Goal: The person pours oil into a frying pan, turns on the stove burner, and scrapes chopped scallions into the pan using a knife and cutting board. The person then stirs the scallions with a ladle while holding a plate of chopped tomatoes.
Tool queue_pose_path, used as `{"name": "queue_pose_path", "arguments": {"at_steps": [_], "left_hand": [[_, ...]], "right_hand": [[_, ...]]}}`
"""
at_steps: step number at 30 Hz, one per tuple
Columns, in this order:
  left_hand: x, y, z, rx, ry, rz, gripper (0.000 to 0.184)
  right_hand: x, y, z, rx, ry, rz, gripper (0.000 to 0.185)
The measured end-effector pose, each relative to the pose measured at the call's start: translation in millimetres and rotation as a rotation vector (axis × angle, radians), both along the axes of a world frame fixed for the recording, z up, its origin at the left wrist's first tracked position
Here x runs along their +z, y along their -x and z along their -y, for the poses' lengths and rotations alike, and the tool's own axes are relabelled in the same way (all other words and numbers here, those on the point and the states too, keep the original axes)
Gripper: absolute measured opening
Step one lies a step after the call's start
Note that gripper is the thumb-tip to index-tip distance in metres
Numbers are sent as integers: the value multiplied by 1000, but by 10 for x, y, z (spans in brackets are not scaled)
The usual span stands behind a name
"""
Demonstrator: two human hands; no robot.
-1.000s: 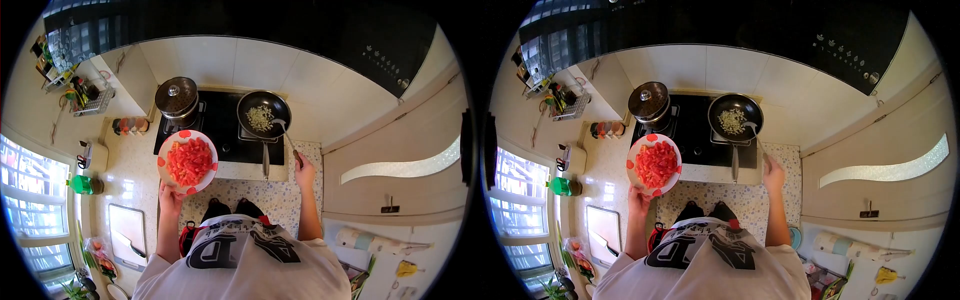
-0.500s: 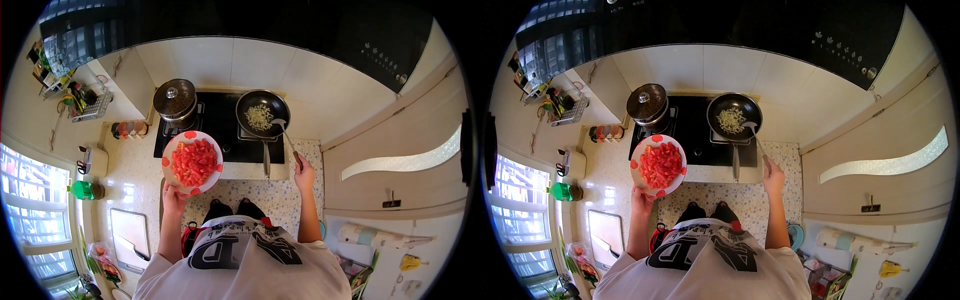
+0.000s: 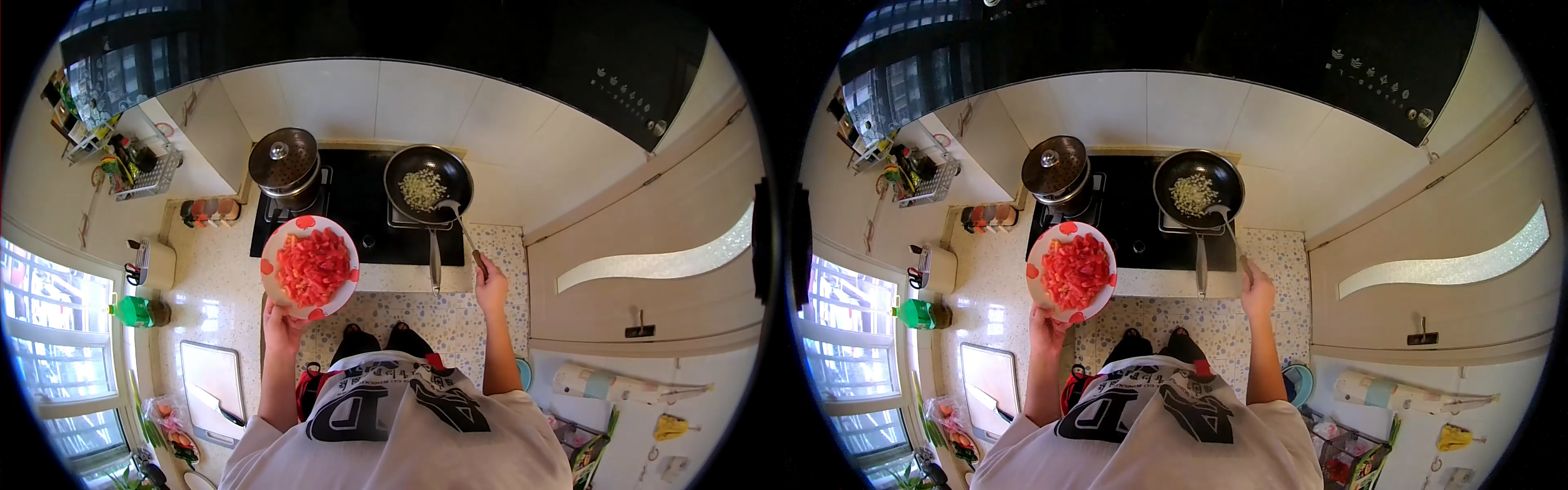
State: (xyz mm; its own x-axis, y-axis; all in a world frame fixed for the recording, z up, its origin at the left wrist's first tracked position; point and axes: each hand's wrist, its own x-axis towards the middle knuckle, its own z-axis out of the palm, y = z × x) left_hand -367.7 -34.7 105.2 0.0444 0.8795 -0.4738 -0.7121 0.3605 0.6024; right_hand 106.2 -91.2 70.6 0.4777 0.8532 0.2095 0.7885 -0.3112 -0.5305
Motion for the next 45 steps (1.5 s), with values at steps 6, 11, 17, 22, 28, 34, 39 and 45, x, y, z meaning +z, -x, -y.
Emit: {"name": "queue_pose_path", "arguments": {"at_steps": [6,11,17,22,28,34,39,45], "left_hand": [[34,-1,6,-8,-16,12,45],[1,18,14,-31,-62,45,45],[-51,19,8,-53,-60,48,44],[30,-45,-3,-59,-60,54,45],[82,-98,8,-47,-43,45,48],[-21,-36,47,-51,-66,64,47],[14,-59,120,-5,-67,66,47],[30,-23,224,74,-45,33,44]], "right_hand": [[-59,2,15,-28,-79,-127,33],[-77,26,40,-56,-46,-156,32],[20,61,47,-46,-53,-209,32],[-2,19,72,-48,-31,-202,33],[-73,-39,97,-30,-76,-161,32],[223,-74,31,54,-1,-61,35],[186,-138,-40,116,16,16,31],[164,-142,-297,137,24,3,31]]}}
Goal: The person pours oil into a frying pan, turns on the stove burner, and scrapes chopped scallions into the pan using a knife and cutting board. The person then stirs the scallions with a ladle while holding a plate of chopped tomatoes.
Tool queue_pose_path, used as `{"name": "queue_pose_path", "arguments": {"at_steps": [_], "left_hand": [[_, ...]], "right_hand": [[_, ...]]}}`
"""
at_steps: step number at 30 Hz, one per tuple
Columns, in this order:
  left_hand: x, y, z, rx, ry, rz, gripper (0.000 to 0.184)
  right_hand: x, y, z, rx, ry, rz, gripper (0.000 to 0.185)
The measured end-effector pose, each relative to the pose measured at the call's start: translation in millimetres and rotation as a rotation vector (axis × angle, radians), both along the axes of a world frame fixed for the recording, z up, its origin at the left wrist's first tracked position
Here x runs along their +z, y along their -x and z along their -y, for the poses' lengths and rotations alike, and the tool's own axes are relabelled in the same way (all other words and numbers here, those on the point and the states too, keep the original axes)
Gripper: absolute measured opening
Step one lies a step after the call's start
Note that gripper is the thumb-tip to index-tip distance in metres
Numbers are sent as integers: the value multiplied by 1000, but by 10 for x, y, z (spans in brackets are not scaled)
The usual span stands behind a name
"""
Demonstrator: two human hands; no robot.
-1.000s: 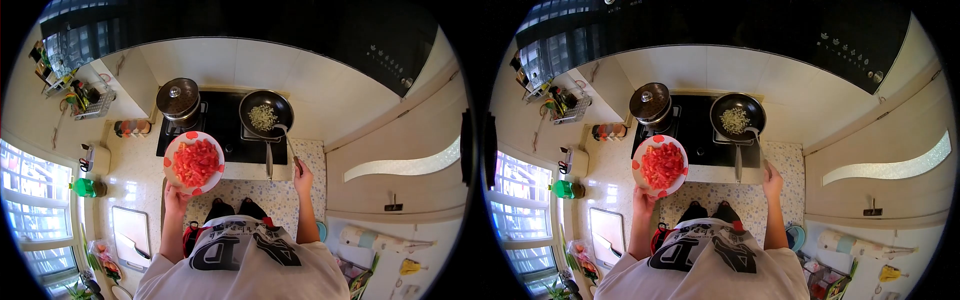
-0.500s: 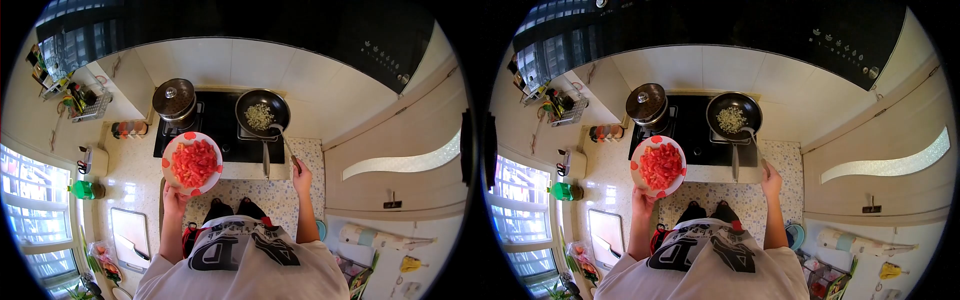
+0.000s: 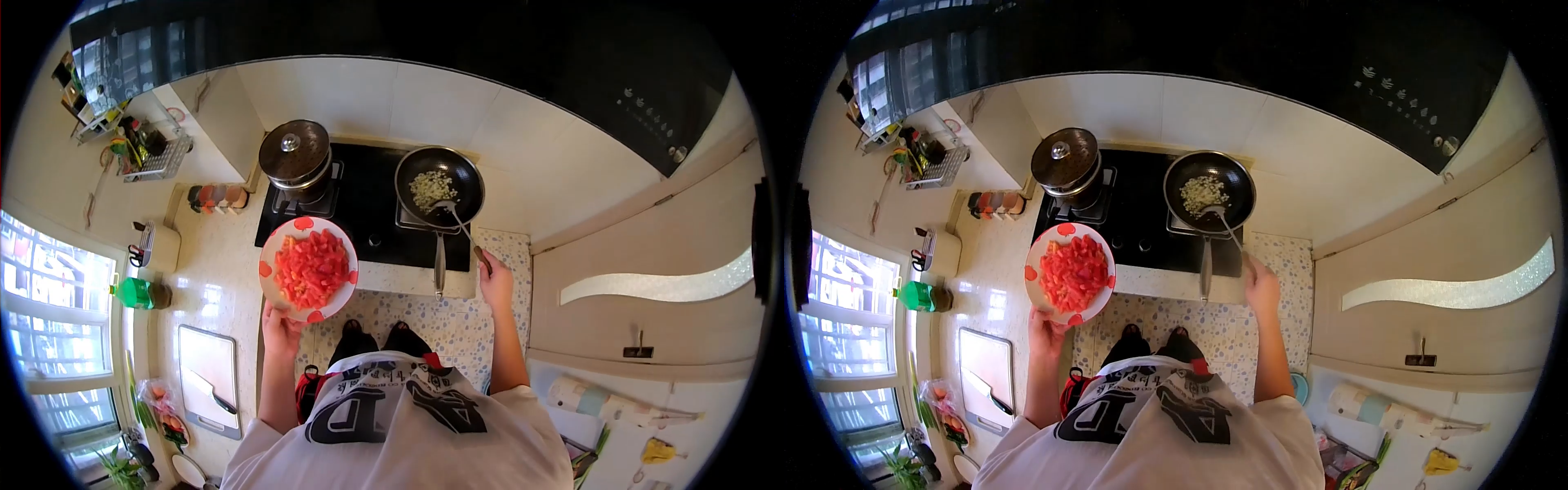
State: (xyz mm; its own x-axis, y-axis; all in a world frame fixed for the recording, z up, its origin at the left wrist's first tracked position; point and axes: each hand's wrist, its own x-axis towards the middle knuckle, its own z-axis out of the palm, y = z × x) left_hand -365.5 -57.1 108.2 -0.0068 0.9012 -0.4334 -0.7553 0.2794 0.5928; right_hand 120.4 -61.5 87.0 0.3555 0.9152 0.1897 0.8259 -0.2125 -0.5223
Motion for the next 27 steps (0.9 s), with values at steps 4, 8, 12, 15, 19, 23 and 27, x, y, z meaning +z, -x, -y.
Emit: {"name": "queue_pose_path", "arguments": {"at_steps": [4,8,12,15,19,23,27], "left_hand": [[-1,47,67,40,19,-30,42],[61,58,110,62,29,-22,42],[173,11,99,73,54,-33,44],[112,55,100,64,56,-28,46],[84,74,81,33,26,-13,47],[8,106,60,9,15,-12,47],[-38,135,15,-39,-14,9,49]], "right_hand": [[-44,-5,-303,-7,-3,50,31],[-195,-60,-582,-59,-23,2,32],[-258,-21,-809,-101,-51,-43,32],[-261,28,-860,-100,-12,-32,32],[-315,44,-769,-34,10,19,34],[-278,26,-508,-3,14,4,34],[-57,-24,-224,27,-46,-18,35]]}}
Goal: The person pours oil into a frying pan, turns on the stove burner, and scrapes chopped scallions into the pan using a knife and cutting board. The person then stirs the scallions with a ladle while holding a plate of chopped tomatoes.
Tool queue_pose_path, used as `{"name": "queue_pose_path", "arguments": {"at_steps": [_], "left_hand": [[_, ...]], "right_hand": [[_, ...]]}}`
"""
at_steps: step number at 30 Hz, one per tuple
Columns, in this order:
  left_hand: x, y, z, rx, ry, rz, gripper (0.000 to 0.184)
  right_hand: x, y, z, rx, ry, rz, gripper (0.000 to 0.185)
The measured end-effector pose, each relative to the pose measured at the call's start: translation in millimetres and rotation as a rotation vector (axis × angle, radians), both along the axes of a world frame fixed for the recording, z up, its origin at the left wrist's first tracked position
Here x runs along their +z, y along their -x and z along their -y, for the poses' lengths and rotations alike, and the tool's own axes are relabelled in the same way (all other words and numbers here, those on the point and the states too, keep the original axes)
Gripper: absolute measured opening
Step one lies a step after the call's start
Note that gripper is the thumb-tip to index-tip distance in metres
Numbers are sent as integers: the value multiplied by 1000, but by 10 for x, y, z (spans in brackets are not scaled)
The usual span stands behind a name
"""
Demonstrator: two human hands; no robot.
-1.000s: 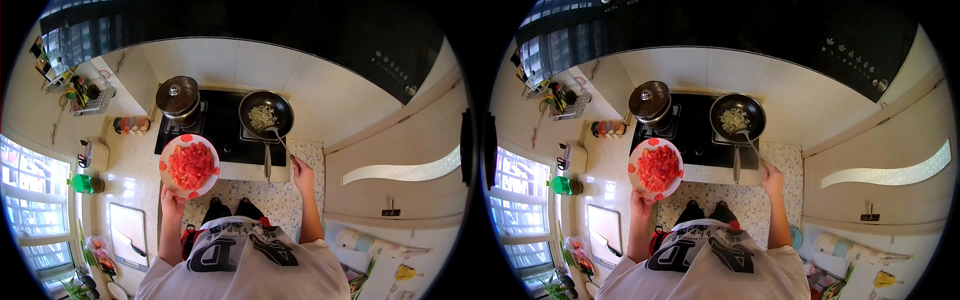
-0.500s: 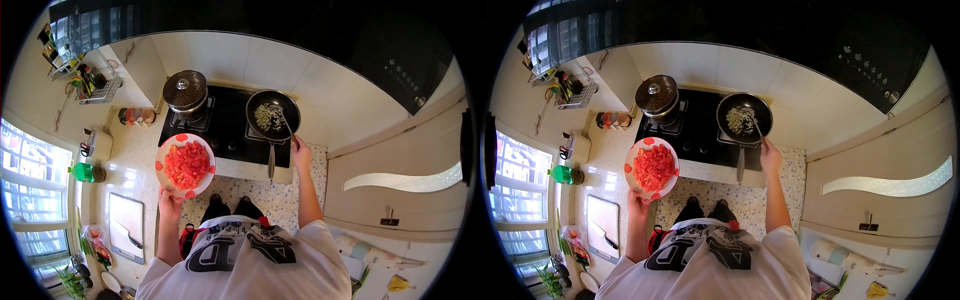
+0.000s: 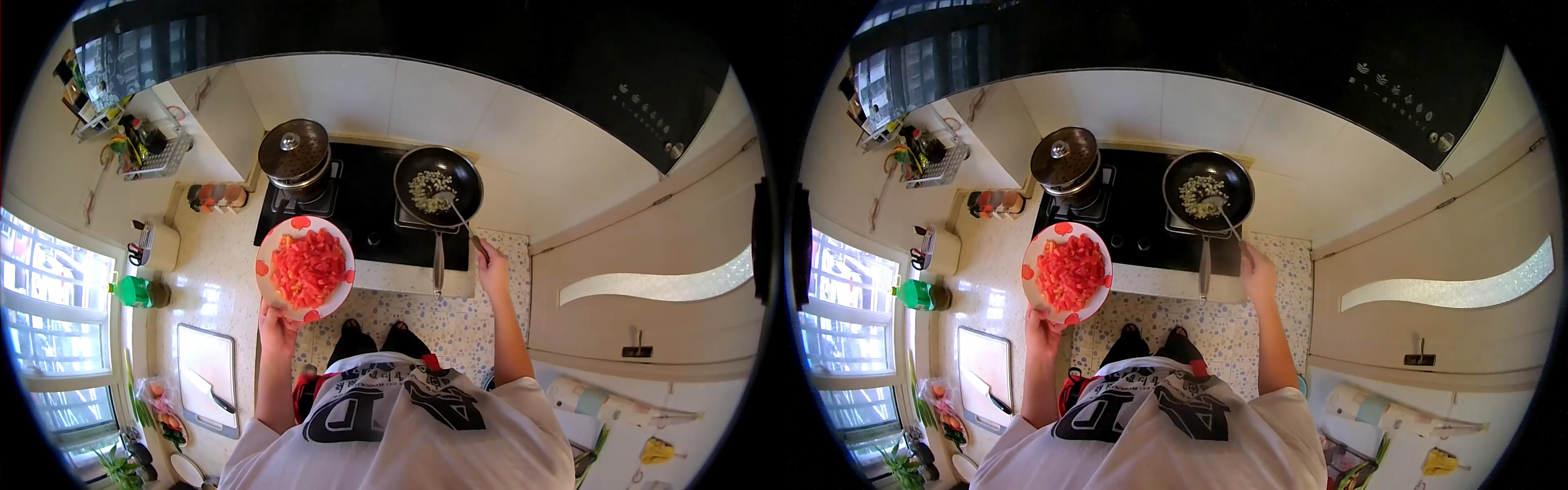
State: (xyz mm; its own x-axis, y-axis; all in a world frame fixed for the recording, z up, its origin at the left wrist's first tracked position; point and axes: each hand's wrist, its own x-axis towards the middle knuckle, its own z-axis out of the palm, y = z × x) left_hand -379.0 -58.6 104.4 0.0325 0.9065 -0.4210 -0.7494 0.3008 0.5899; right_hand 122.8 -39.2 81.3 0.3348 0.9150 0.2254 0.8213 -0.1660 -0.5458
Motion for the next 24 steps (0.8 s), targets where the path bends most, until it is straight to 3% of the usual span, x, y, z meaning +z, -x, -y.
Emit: {"name": "queue_pose_path", "arguments": {"at_steps": [9,16,19,24], "left_hand": [[168,-145,-73,-6,34,-93,58],[124,-109,-23,30,35,-2,54],[62,-73,-14,27,44,-14,54],[106,-71,-15,18,27,-9,55]], "right_hand": [[-28,-156,78,-106,-13,-53,35],[-38,-118,-30,-160,7,-85,33],[-221,-172,-56,-113,-141,-46,34],[-523,-255,-64,-164,-126,-114,33]]}}
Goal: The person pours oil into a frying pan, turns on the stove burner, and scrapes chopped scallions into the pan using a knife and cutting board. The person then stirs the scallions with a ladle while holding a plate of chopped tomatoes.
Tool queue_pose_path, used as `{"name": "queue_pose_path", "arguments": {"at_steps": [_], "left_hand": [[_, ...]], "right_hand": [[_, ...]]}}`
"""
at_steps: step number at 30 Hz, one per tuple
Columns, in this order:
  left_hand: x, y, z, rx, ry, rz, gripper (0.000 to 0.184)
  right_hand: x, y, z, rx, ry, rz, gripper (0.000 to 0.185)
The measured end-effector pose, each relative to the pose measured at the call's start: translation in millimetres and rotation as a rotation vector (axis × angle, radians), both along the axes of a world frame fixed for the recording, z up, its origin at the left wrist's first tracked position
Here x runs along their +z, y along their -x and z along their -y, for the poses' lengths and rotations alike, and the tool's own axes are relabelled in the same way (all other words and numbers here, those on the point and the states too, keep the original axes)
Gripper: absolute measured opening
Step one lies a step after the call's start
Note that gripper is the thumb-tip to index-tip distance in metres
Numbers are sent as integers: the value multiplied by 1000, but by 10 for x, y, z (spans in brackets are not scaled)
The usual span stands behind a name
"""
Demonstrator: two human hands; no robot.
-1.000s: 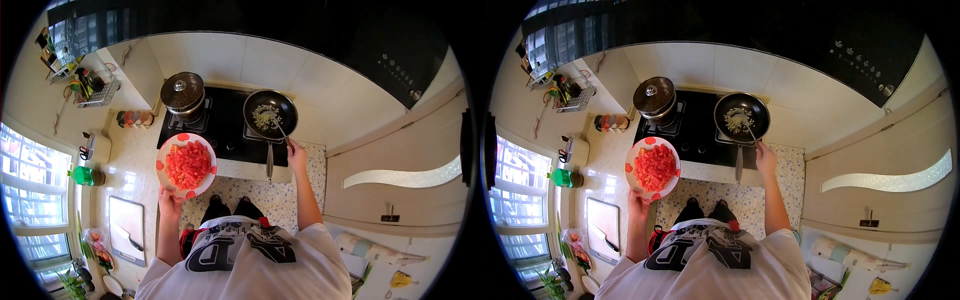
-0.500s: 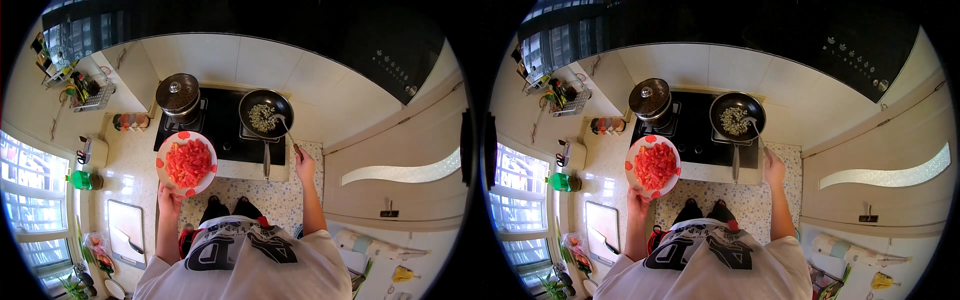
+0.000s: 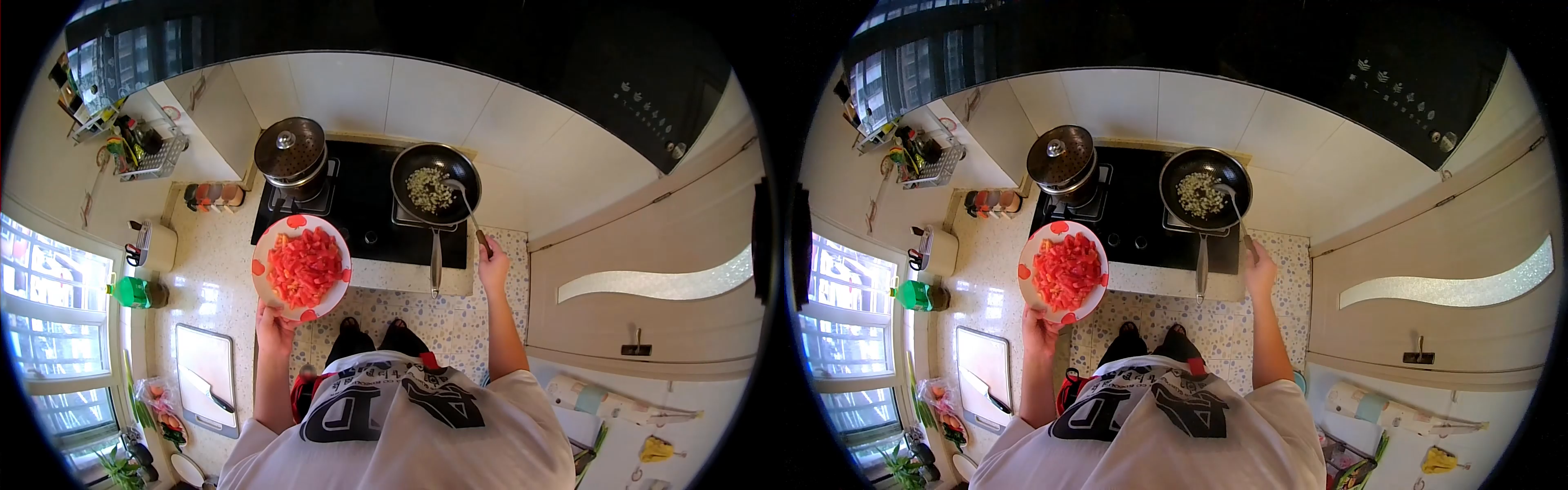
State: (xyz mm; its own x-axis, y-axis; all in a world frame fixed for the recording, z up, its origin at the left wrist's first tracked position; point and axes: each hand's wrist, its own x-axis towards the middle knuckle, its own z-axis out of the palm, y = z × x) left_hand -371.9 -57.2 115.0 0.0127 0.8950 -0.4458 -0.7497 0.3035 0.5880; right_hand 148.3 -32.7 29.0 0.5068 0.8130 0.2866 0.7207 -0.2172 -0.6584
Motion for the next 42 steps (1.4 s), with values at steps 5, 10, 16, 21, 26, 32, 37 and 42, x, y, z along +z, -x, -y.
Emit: {"name": "queue_pose_path", "arguments": {"at_steps": [5,10,16,21,26,32,37,42], "left_hand": [[40,-58,-11,16,23,-88,57],[-62,31,-3,-8,-20,31,56],[-108,44,-4,-14,-7,-11,54],[-53,11,-8,12,33,-22,53],[-38,9,-24,19,46,-16,52],[-66,48,-62,-18,34,-12,51],[-132,84,-105,-39,28,-19,52],[17,-32,-159,-27,37,-90,49]], "right_hand": [[-272,-72,-83,-139,-1,-470,30],[-97,-7,-263,-258,71,-694,30],[-217,14,-455,-242,136,-717,27],[243,327,-433,-298,202,-1176,16],[267,322,-369,-285,186,-1434,12],[578,336,-245,-268,123,-1449,12],[685,336,-199,-226,87,-1400,10],[653,353,-161,-228,69,-1329,17]]}}
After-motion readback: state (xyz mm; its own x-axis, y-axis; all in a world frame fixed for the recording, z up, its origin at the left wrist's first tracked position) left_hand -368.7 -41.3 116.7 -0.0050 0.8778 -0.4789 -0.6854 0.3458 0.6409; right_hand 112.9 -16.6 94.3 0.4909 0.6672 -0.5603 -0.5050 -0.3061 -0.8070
